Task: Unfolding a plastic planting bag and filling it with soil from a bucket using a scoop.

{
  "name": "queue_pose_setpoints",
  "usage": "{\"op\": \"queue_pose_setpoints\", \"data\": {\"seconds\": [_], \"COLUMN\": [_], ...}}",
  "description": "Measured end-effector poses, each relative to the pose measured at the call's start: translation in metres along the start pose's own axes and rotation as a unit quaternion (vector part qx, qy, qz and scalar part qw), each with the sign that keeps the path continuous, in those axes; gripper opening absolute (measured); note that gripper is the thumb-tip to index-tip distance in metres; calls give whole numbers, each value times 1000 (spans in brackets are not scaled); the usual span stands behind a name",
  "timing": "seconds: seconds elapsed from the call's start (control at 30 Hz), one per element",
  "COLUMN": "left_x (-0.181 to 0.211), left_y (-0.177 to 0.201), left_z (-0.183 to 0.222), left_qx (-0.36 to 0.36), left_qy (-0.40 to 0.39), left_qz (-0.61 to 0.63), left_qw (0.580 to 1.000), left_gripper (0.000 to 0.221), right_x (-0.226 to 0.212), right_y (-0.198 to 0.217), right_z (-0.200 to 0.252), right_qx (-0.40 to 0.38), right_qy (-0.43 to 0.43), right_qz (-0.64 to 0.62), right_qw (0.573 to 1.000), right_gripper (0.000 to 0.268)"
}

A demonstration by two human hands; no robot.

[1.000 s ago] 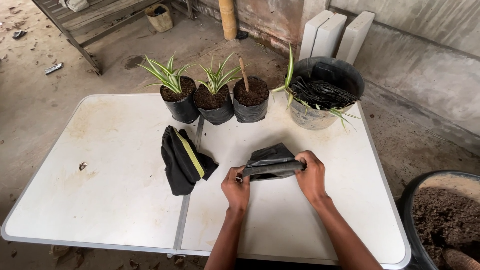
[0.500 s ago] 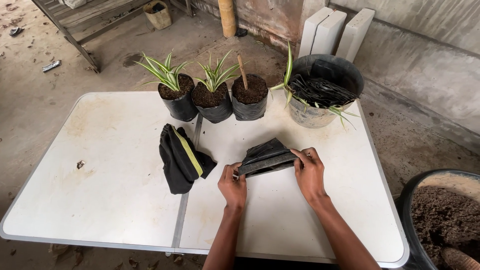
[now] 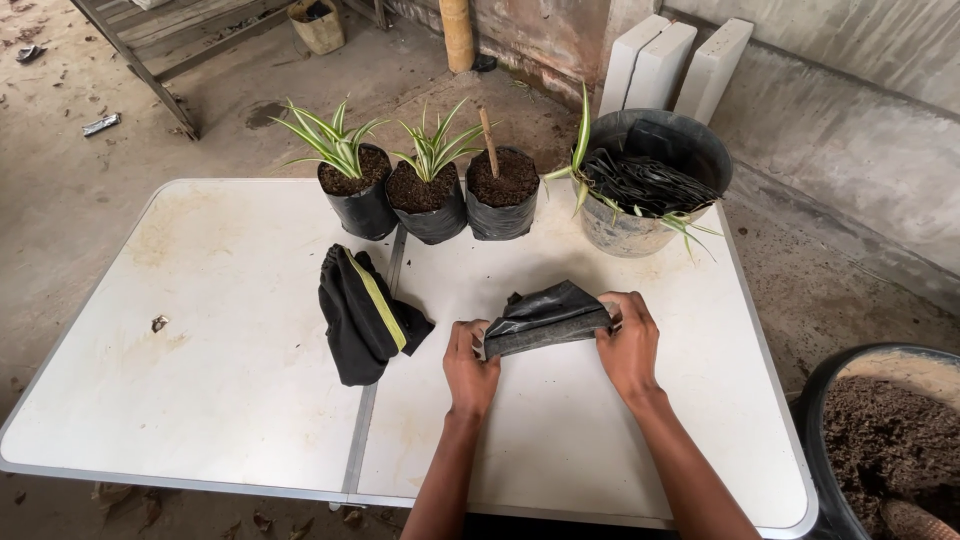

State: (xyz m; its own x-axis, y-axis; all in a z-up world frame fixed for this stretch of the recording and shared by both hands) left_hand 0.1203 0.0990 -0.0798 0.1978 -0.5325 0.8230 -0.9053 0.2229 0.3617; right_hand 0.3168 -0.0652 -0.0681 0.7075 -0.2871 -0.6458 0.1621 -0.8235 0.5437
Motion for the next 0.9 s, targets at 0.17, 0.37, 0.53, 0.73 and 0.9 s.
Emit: {"op": "queue_pose_setpoints", "data": {"seconds": [0.17,0.37,0.53,0.73,0.9], "left_x": [-25,-37,-32,-7,-10], "left_y": [-6,-6,-4,5,7], "left_z": [4,3,3,-1,-1], "left_qx": [26,43,50,27,71], "left_qy": [-6,11,2,-4,-71], "left_qz": [-14,-17,-6,9,-18], "left_qw": [1000,999,999,1000,995], "left_gripper": [27,18,17,28,22], "right_x": [0,5,-20,-23,-27], "right_y": [-9,-12,-7,-7,-10], "right_z": [4,6,4,4,5], "right_qx": [-4,-6,-28,-52,-65], "right_qy": [32,42,72,95,93], "right_qz": [-21,-15,-17,-32,-47], "right_qw": [999,999,997,994,992], "right_gripper": [43,43,45,42,35]}}
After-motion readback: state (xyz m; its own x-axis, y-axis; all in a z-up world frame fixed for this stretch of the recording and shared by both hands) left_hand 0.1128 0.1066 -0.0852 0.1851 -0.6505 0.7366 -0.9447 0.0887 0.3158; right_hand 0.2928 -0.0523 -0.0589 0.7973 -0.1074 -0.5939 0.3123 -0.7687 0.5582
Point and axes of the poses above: each hand's wrist, its own z-axis away from the middle knuckle, its own y-axis out of the back of the hand, x = y × z, the point moved 4 cm from there along -z, towards the middle knuckle, and after that the axes turned 7 degrees about y, right-handed, at the moved point
